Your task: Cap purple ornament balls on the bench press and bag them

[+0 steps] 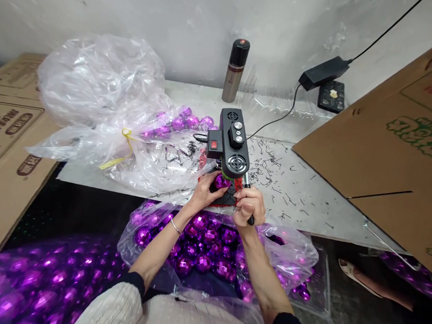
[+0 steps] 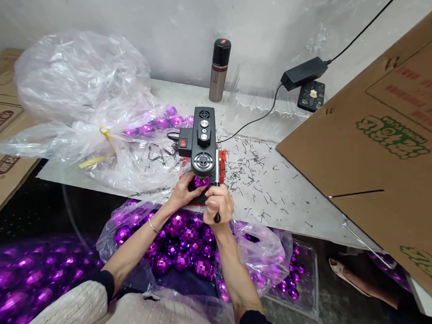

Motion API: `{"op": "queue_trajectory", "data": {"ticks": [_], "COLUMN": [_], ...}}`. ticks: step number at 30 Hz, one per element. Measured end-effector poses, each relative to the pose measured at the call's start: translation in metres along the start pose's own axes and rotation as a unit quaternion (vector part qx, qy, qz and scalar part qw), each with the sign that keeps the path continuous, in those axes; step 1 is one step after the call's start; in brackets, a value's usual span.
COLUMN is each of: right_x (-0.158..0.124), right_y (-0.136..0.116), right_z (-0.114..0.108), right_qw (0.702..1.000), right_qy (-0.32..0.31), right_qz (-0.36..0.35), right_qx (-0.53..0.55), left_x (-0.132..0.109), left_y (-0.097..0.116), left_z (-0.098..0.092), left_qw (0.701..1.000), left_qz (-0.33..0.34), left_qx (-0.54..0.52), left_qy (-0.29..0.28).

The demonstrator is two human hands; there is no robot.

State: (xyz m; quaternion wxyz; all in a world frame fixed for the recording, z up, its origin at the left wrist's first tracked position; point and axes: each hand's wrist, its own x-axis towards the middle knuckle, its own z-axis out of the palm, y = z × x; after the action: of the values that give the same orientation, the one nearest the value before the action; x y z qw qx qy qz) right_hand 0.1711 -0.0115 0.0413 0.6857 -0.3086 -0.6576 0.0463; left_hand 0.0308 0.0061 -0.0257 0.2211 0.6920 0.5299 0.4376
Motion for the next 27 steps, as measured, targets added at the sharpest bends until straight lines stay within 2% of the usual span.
{"op": "queue_trajectory", "data": {"ticks": [4,10,15,19,22,25,27], "right_x": [-0.002,-0.008,-0.007,0.019,0.047,0.067,0.072], "right_y": [0.004,0.01,0.009,-0.009,-0.027,-0.035,-0.034], "right_z": [0.002,0.0,-0.001,0.0,-0.002,-0.006,-0.008], "right_qw": [1.0,1.0,0.999,0.999,0.996,0.992,0.989], "right_qy": [0.0,-0.02,-0.04,-0.017,-0.039,-0.08,-0.111], "right_qz": [0.005,0.012,-0.018,0.045,0.073,0.089,0.086], "right_qx": [0.029,0.012,0.004,-0.007,-0.008,-0.031,-0.038], "left_x": [0.001,0.002,0.004,0.009,0.01,-0.004,-0.024], "left_y": [-0.002,-0.004,-0.006,-0.005,-0.003,0.002,0.009], "left_z": [0.002,0.002,0.002,0.003,-0.001,-0.014,-0.027], "left_qw": [1.0,1.0,1.0,1.0,0.999,0.998,0.998], "left_qz": [0.012,0.005,0.011,0.007,-0.004,-0.019,-0.032], "left_qx": [-0.002,0.001,-0.002,-0.006,-0.033,-0.054,-0.045], "left_qy": [0.008,0.009,0.011,-0.001,-0.016,-0.008,0.015]}}
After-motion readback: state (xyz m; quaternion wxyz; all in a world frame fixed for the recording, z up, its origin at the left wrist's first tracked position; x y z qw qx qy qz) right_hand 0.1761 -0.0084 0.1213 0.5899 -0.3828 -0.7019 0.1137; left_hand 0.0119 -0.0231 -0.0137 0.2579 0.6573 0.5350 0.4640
